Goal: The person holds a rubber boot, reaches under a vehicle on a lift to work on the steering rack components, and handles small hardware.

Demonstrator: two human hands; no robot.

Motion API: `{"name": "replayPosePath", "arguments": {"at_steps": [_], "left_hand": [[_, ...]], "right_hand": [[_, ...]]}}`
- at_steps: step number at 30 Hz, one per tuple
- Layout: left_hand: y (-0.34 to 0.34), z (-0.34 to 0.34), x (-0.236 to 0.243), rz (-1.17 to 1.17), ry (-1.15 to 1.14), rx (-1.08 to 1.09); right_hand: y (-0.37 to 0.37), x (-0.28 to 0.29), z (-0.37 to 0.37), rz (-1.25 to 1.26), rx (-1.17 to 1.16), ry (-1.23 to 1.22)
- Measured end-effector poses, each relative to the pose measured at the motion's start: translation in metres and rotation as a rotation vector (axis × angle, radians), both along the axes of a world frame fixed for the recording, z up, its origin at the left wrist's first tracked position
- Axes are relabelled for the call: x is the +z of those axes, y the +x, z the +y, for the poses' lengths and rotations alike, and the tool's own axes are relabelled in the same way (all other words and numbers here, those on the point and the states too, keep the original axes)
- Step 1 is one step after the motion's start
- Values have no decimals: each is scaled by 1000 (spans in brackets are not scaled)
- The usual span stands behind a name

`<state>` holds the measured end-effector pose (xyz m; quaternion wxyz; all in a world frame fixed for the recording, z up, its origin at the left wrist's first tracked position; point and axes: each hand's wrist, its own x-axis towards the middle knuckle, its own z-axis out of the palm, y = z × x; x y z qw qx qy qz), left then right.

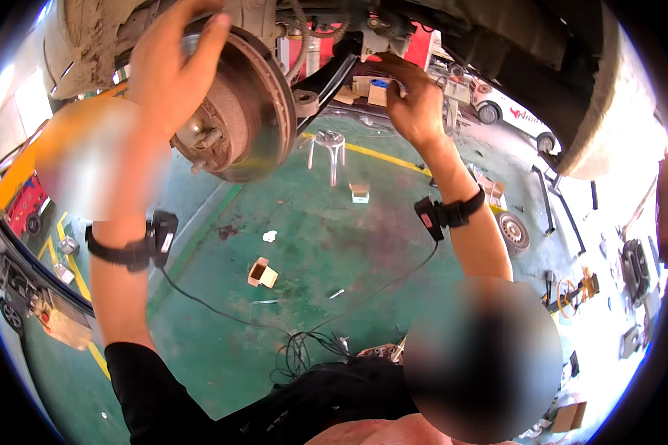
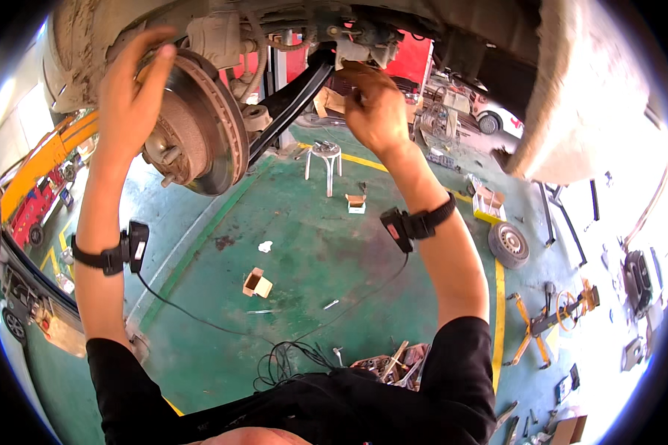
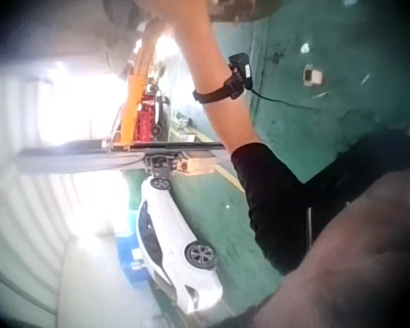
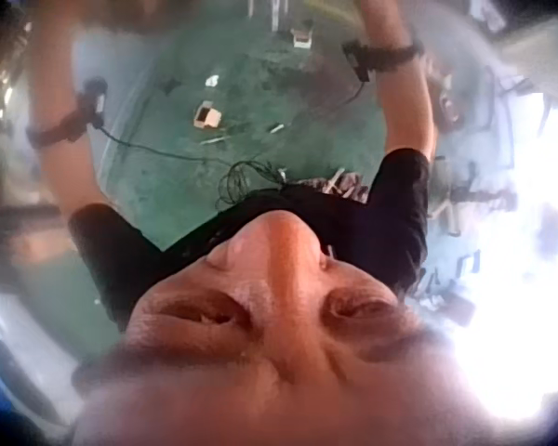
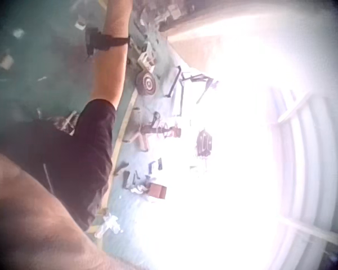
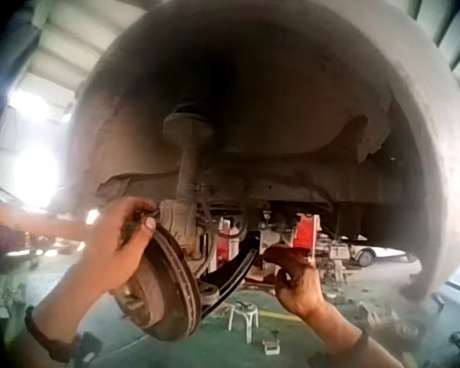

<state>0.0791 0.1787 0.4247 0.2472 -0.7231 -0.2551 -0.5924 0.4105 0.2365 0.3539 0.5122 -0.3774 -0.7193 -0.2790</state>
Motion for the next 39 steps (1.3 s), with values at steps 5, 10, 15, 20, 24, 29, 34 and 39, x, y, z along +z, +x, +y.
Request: {"name": "replayPosePath", "arguments": {"at_steps": [5, 10, 15, 20, 24, 29, 34, 39], "left_hand": [[11, 21, 4, 219, -132, 142], [12, 26, 2, 178, -118, 51], [11, 26, -3, 160, -80, 120], [20, 22, -2, 144, -78, 83], [14, 25, -3, 152, -46, 118], [19, 25, -4, 133, -22, 138], [17, 20, -2, 137, -56, 131], [17, 24, -4, 112, -64, 143]], "right_hand": [[1, 55, 11, 10, 15, 160], [6, 38, 26, -80, -63, 135], [11, 5, 1, 76, -77, -168], [10, 61, 28, -131, 19, 11], [4, 26, 9, 40, -86, -40], [9, 45, 7, 44, -55, 90], [-1, 48, 16, 10, -12, 85], [-4, 41, -6, 224, 37, 104]]}}
